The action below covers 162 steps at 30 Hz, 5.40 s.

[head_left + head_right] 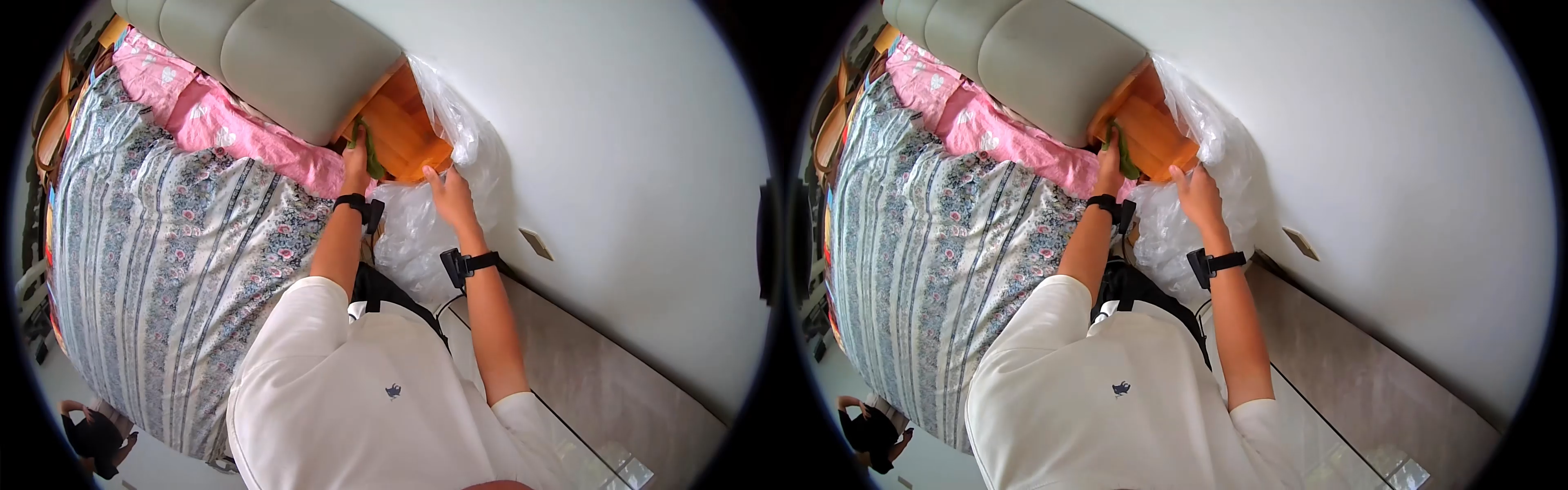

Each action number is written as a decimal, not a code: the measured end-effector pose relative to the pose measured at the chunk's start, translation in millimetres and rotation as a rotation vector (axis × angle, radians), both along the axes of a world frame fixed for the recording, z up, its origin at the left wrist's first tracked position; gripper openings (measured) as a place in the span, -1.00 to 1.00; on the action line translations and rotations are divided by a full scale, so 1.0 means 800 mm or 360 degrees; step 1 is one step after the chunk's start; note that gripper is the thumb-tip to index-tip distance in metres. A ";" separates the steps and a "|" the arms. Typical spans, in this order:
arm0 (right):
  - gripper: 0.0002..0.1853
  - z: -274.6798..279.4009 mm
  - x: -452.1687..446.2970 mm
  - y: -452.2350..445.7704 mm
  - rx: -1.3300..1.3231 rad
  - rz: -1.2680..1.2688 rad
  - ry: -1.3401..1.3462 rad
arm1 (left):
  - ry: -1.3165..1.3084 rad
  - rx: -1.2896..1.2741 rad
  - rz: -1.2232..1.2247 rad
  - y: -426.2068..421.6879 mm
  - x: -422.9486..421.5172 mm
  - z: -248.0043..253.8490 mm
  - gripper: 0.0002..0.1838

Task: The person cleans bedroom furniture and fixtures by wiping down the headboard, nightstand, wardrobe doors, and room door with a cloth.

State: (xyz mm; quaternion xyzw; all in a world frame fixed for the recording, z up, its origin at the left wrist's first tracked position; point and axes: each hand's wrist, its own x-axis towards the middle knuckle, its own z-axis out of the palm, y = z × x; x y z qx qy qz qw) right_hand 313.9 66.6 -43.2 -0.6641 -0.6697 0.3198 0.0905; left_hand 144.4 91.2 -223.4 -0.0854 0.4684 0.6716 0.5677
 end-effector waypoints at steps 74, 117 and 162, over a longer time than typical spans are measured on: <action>-0.54 -0.011 -0.011 -0.023 0.0504 -0.0273 0.0344 | 0.1930 0.0300 -0.2751 -0.077 -0.042 0.114 -0.36; -0.32 0.040 0.547 -0.770 0.0772 -0.2175 0.1166 | 0.1165 0.2004 -0.4156 -0.409 0.820 0.396 -0.74; -0.58 0.295 0.789 -0.514 0.1986 -0.2141 0.0042 | 0.0857 0.3698 -0.1675 -0.384 1.048 0.610 -0.06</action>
